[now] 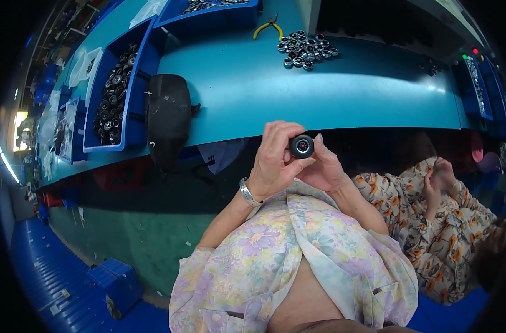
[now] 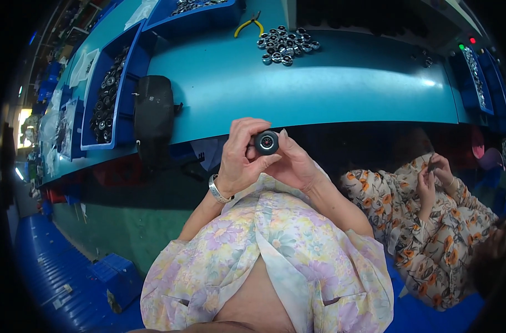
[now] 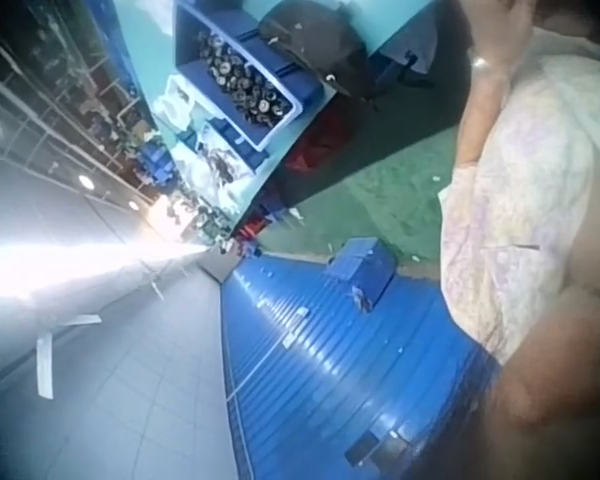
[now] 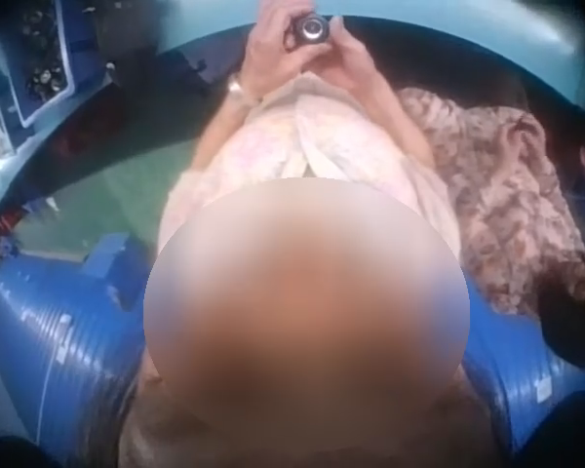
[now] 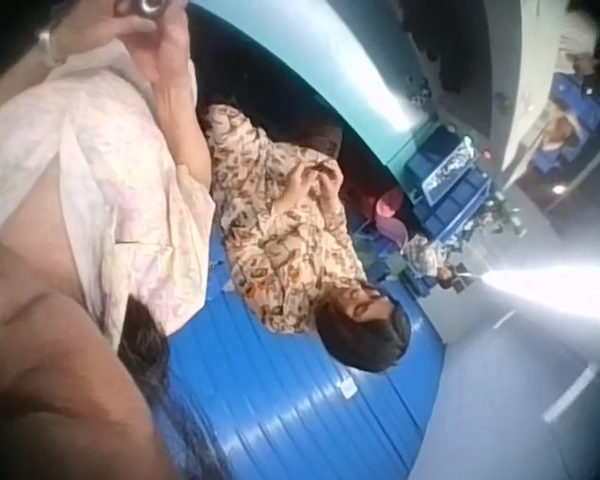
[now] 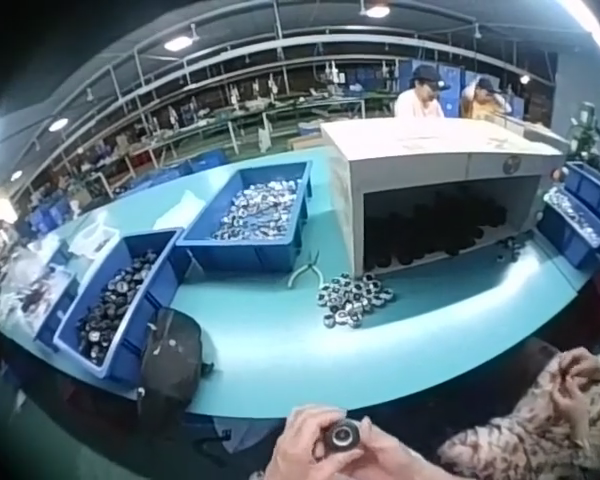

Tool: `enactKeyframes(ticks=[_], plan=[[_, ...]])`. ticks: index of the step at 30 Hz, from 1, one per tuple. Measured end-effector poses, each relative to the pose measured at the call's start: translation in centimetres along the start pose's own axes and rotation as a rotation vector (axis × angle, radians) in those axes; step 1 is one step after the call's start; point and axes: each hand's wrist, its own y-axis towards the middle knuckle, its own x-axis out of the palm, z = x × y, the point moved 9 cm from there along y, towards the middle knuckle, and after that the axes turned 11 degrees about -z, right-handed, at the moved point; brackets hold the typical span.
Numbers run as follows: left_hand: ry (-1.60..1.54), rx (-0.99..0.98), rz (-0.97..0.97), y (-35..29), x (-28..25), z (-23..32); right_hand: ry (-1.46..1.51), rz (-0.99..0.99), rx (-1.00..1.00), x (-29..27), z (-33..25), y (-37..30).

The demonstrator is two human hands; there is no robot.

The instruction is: The recorder is assembling small mechanical components by inserting metal rings into black plastic housings at a factory workbench.

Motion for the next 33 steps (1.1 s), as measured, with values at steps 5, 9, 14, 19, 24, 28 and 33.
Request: enactKeyframes(ticks=[5,9,14,19,24,28,33], plan=[[-0.046,-0.041,-0.061,-0.3,0.1,-1.5,0.014,0.214,0.043,-2.9,1.4,-1.1],[-0.139,-0.087,-0.060,-1.6,0.0,-2.7,0.053,0.205,0.054,-2.9,2.6,-2.0],[0.161,-0.162,0.102,-2.2,-9.4,-3.6,0.092,0.184,0.100,-2.7,4.0,-3.0],[0.942,-0.156,0.478,-1.1,-29.8,-3.4,0.096,0.184,0.097,-2.9,4.9,-3.0],[0.902,-0.118,0.456,1.5,-27.5,-4.6,-0.053,0.178,0.076,-3.6,4.6,-2.7],[0.637,-0.100,0.162,2.9,-14.5,-6.7,-0.126,0.172,0.140,-2.9,4.6,-2.4],[0.416,-0.061,-0.110,3.8,-1.9,-10.3,-0.400,0.244,0.136,-3.3,1.5,-2.9]])
